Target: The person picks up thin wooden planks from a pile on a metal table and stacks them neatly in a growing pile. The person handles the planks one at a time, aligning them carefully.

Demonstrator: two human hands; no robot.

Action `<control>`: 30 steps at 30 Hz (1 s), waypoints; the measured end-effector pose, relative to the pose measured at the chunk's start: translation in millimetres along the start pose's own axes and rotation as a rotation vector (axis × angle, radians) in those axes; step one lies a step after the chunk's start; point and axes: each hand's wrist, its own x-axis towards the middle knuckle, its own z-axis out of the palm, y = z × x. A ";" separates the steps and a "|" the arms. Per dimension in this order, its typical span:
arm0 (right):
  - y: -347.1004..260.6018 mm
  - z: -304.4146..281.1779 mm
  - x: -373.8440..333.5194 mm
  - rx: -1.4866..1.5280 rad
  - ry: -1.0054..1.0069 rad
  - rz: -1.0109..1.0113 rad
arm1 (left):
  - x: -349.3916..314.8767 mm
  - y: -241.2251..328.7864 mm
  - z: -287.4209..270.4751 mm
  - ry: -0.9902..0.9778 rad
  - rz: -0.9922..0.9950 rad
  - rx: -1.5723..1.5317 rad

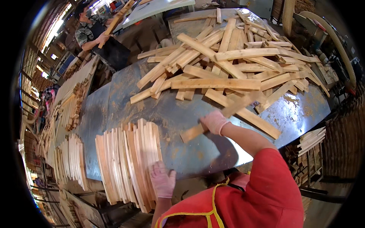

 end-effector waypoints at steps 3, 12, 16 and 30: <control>-22.7 -8.7 -24.1 0.017 -0.106 -0.344 | 17.1 50.9 -4.9 -0.073 0.138 -0.171; 123.1 -42.8 77.9 -0.029 0.478 0.158 | 59.8 105.7 29.0 -0.461 0.188 -0.169; 85.9 -46.1 45.3 0.443 0.363 0.126 | 12.3 72.8 13.0 -0.420 -0.095 -0.369; -211.1 20.9 27.1 0.700 -0.355 0.029 | -25.6 9.4 -33.0 -0.533 -0.124 -0.222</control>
